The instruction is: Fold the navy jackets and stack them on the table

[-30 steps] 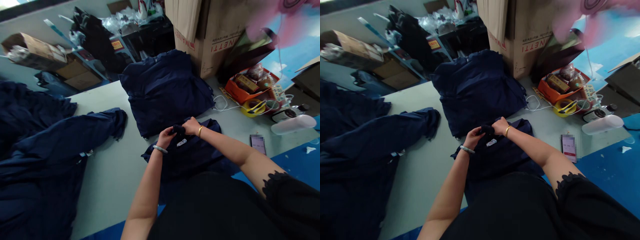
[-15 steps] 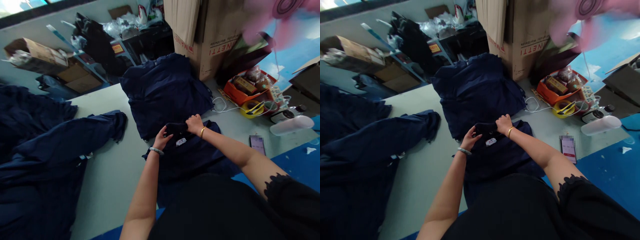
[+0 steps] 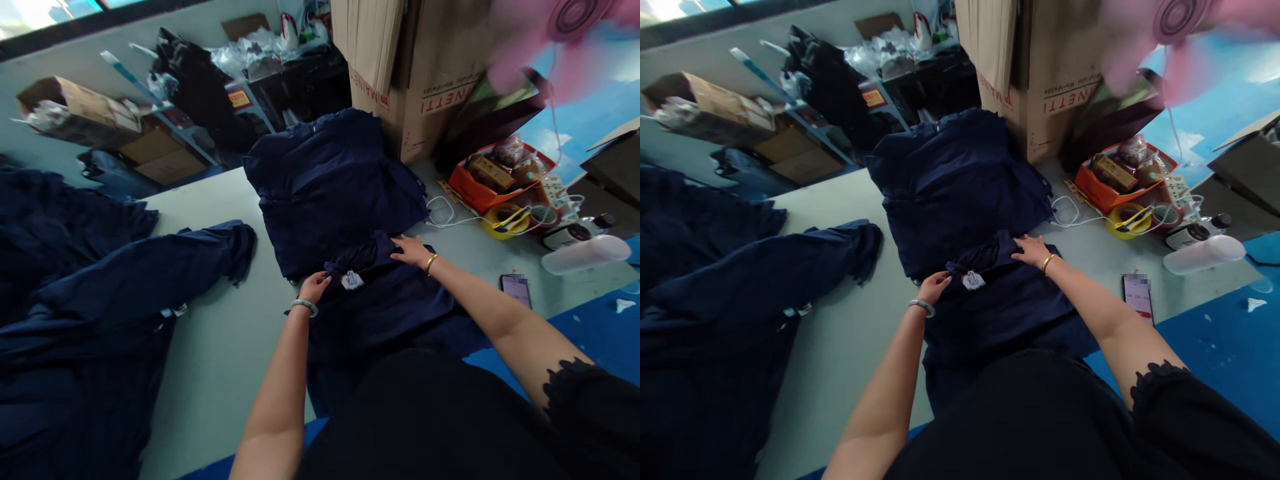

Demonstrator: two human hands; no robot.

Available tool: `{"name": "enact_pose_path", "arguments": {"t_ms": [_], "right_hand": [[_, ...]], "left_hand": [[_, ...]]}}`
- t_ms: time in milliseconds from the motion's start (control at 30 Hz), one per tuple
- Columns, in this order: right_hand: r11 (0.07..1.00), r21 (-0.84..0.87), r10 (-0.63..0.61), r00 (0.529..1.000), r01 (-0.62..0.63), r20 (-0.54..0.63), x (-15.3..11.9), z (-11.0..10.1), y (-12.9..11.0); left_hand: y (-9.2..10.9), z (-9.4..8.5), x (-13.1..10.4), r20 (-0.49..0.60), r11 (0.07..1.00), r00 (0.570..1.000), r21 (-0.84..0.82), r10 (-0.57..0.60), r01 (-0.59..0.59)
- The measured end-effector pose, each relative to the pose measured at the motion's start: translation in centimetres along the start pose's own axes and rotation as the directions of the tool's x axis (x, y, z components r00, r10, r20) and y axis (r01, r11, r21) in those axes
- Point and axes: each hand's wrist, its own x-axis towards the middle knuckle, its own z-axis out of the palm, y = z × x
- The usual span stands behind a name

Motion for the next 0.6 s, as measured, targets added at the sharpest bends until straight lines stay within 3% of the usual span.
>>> {"name": "enact_pose_path", "arguments": {"t_ms": [100,267,400,500,600], "right_hand": [[0.995,0.068,-0.071,0.997,0.071,-0.010,0.3,0.0,0.2],[0.976,0.211,0.101,0.977,-0.060,-0.187,1.7,-0.5,-0.1],[0.987,0.158,0.017,0.992,0.002,-0.121,1.8,-0.3,1.6],[0.999,-0.011,-0.037,0.999,0.038,0.005,0.4,0.5,3.8],[0.997,-0.082,-0.008,0.999,0.012,0.050,-1.1,1.8,4.9]], "left_hand": [[0.2,0.3,0.1,-0.064,0.998,0.996,-0.019,0.055,-0.056],[1.1,-0.4,0.1,-0.154,0.994,0.982,0.043,0.110,-0.105],[0.9,-1.7,-1.1,-0.004,0.929,0.998,0.366,0.057,-0.052],[-0.4,-1.8,-2.7,0.121,0.783,0.992,0.620,-0.032,-0.050],[-1.9,-0.9,-4.2,0.145,0.656,0.987,0.752,-0.066,-0.066]]}}
